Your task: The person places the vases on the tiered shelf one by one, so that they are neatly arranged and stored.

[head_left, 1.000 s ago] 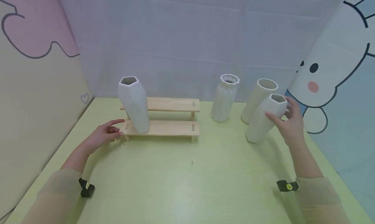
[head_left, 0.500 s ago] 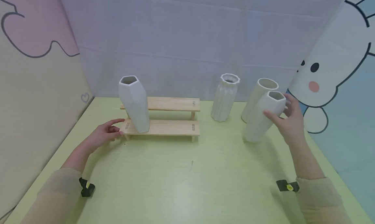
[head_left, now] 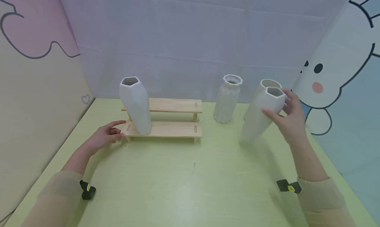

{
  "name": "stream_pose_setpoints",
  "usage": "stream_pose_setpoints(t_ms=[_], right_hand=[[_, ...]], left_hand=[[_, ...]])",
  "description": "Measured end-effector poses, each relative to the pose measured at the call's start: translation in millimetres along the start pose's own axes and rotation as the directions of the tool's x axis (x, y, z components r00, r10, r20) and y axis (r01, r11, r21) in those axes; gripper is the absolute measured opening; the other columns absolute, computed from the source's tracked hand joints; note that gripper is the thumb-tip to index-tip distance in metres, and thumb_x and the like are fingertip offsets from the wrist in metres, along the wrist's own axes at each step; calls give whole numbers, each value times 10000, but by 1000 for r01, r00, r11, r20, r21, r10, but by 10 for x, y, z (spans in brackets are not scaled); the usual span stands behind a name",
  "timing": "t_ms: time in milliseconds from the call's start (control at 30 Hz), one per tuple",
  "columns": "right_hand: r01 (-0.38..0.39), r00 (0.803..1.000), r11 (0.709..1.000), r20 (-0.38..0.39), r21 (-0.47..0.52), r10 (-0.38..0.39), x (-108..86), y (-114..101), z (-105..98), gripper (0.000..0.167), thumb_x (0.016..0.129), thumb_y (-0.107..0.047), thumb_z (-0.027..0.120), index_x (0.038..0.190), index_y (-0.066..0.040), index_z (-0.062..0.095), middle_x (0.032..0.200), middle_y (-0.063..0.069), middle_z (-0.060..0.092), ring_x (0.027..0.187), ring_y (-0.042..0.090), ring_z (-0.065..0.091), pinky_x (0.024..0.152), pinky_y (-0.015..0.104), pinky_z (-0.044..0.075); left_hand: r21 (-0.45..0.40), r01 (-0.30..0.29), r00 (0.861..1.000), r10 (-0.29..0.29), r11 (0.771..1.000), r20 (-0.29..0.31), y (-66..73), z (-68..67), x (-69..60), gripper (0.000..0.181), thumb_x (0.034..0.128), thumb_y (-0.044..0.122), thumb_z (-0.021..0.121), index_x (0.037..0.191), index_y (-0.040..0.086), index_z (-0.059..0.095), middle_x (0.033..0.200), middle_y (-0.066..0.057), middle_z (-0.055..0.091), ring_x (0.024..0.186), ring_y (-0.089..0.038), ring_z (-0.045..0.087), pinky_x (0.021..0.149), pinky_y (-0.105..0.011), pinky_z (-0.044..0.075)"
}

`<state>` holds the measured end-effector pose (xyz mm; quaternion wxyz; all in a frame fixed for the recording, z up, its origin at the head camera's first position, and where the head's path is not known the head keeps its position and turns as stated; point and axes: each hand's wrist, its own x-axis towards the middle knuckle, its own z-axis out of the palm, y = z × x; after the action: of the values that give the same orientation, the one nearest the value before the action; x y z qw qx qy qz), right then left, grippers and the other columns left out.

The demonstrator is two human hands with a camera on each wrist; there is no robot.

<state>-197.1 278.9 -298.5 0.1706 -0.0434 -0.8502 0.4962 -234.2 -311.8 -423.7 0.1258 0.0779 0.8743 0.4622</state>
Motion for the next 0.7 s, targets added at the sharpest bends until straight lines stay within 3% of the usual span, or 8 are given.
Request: stream_pose_setpoints(t_ms=[167,300,433,700], right_hand=[[11,1000,1000,15,10,-11,-27,-122,26,811,801,-286,761,1444,-365,271,1510,44,321,1309,336,397,940,543,435],[69,997,997,12,31,-70,-35,-195,81,786,799,-222,766,1429,-352,315,1455,46,396,1236,279,466,861,331,513],[128,992,987,5,96,-129,-50,-257,143,754,790,-159,771,1404,-339,371,1392,50,453,1146,217,510,735,151,499],[171,983,960,26,223,-181,-72,-411,247,747,766,-81,781,1373,-304,408,1354,65,476,1123,203,527,738,174,518]], left_hand=[[8,8,1000,-8,1000,-2,21,5,-7,665,914,331,625,1476,171,308,1085,-155,597,905,-168,576,758,-302,495],[10,11,1000,-11,1000,-3,23,1,-4,666,914,333,625,1477,171,308,1097,-167,597,899,-160,579,756,-303,494],[4,14,1000,-14,1000,1,2,-5,9,673,913,326,628,1480,175,300,1094,-157,597,888,-162,578,736,-299,493],[-2,24,1000,-24,1000,5,-33,-10,34,674,918,305,624,1487,177,285,1086,-148,588,872,-196,573,720,-302,489]])
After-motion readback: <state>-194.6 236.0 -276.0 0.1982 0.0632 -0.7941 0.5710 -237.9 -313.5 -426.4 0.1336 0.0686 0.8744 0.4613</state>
